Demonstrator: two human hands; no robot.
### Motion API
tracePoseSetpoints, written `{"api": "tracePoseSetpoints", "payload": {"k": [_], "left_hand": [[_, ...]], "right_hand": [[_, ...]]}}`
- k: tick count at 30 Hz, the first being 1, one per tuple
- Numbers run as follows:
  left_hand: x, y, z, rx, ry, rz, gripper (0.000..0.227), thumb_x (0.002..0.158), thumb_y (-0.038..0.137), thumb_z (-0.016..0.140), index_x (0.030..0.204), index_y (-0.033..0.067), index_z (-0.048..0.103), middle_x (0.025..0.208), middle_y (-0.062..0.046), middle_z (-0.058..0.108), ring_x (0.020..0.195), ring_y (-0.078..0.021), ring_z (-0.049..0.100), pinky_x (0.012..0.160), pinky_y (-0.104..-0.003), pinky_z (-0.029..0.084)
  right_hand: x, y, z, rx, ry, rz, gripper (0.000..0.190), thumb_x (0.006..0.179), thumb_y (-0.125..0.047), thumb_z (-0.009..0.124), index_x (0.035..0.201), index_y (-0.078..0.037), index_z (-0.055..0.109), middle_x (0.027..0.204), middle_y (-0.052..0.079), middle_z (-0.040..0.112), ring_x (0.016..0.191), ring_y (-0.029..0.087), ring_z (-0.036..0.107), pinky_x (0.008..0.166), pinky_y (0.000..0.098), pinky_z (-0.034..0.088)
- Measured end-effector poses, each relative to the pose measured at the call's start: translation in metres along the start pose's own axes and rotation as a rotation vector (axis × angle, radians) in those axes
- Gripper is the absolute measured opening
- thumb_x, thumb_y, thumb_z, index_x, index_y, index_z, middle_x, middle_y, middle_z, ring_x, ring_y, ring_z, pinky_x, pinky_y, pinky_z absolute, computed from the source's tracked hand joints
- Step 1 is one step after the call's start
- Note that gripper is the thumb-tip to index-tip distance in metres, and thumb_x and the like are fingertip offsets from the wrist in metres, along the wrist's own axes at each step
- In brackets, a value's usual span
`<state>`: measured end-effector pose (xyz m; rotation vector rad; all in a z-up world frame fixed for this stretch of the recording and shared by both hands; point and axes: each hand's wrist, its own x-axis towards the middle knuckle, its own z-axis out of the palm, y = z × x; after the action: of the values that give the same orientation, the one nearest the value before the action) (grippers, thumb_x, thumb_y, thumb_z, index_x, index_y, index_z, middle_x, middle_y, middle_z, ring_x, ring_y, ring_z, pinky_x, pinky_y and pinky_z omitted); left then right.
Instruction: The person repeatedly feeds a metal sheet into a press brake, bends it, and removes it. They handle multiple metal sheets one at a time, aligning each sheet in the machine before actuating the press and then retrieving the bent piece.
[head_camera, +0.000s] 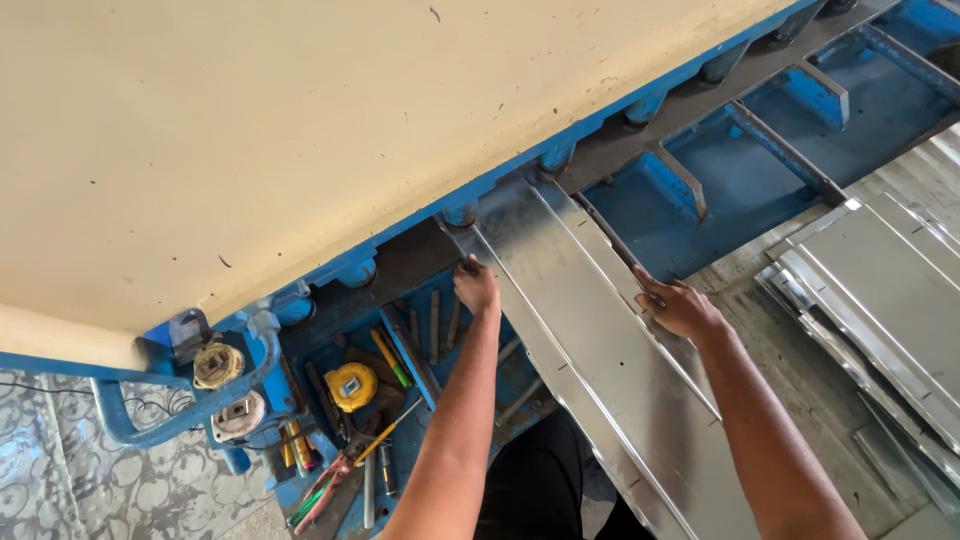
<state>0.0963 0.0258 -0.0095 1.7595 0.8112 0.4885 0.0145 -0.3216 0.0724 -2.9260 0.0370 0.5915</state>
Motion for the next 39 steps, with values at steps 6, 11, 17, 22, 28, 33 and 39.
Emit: {"api": "tracePoseSetpoints", "payload": {"k": [6,11,17,22,28,33,39], "left_hand": [[0.007,-0.017,0.008,0.061,-0.022,-0.025,0.035,0.099,0.035,0.059,0.097,0.0013,0.07,0.093,-0.027,0.073,0.09,-0.0474,0.071,0.079,-0.055,0.055],[0.012,-0.011,-0.004,0.228,-0.139,0.057,0.039,0.101,0.039,0.061,0.104,0.0004,0.066,0.098,-0.028,0.073,0.092,-0.0464,0.072,0.082,-0.054,0.057],[-0.064,0.024,-0.121,0.28,-0.198,0.768,0.043,0.095,0.029,0.065,0.126,0.0023,0.052,0.112,-0.025,0.064,0.099,-0.0437,0.067,0.081,-0.052,0.056],[-0.152,-0.016,-0.173,0.7,-0.57,1.021,0.068,0.071,0.032,0.074,0.13,0.005,0.055,0.1,-0.018,0.069,0.093,-0.0393,0.07,0.082,-0.055,0.056],[-0.133,-0.047,-0.169,0.731,-0.731,0.864,0.043,0.097,0.015,0.057,0.14,0.0152,0.054,0.126,-0.015,0.067,0.096,-0.0389,0.073,0.076,-0.05,0.06],[-0.098,-0.034,-0.161,1.0,-0.621,1.183,0.047,0.089,0.011,0.059,0.134,0.0251,0.057,0.14,-0.014,0.053,0.116,-0.0354,0.067,0.086,-0.054,0.059],[-0.017,-0.029,-0.16,1.17,-0.396,1.019,0.044,0.094,0.015,0.059,0.135,0.0317,0.058,0.137,-0.012,0.049,0.098,-0.0344,0.067,0.079,-0.05,0.06]], "right_hand": [[-0.034,-0.035,-0.02,-0.033,-0.05,0.168,0.068,0.098,-0.069,0.03,0.162,-0.058,0.009,0.166,0.006,0.035,0.131,0.036,0.062,0.105,0.0453,0.058],[-0.07,-0.028,-0.017,0.108,0.295,0.109,0.074,0.096,-0.065,0.043,0.159,-0.046,0.01,0.17,0.004,0.022,0.143,0.038,0.042,0.097,0.0524,0.053],[-0.191,0.04,0.039,0.345,0.686,0.141,0.072,0.099,-0.051,0.061,0.164,-0.028,0.04,0.157,0.016,0.053,0.138,0.038,0.055,0.105,0.0504,0.051],[-0.271,0.102,0.114,0.085,0.635,0.451,0.067,0.1,-0.045,0.07,0.162,-0.024,0.055,0.13,0.018,0.068,0.121,0.041,0.063,0.099,0.0528,0.05],[-0.29,0.105,0.148,0.173,0.898,0.23,0.032,0.109,-0.043,0.063,0.133,-0.022,0.067,0.142,0.006,0.061,0.129,0.032,0.054,0.115,0.047,0.039],[-0.286,0.094,0.151,0.108,0.933,0.305,0.028,0.109,-0.04,0.067,0.132,-0.026,0.073,0.143,0.004,0.062,0.129,0.033,0.053,0.118,0.0504,0.033],[-0.292,0.094,0.151,0.155,0.943,0.232,0.032,0.108,-0.041,0.063,0.136,-0.026,0.069,0.145,0.006,0.059,0.132,0.032,0.053,0.12,0.0496,0.033]]}}
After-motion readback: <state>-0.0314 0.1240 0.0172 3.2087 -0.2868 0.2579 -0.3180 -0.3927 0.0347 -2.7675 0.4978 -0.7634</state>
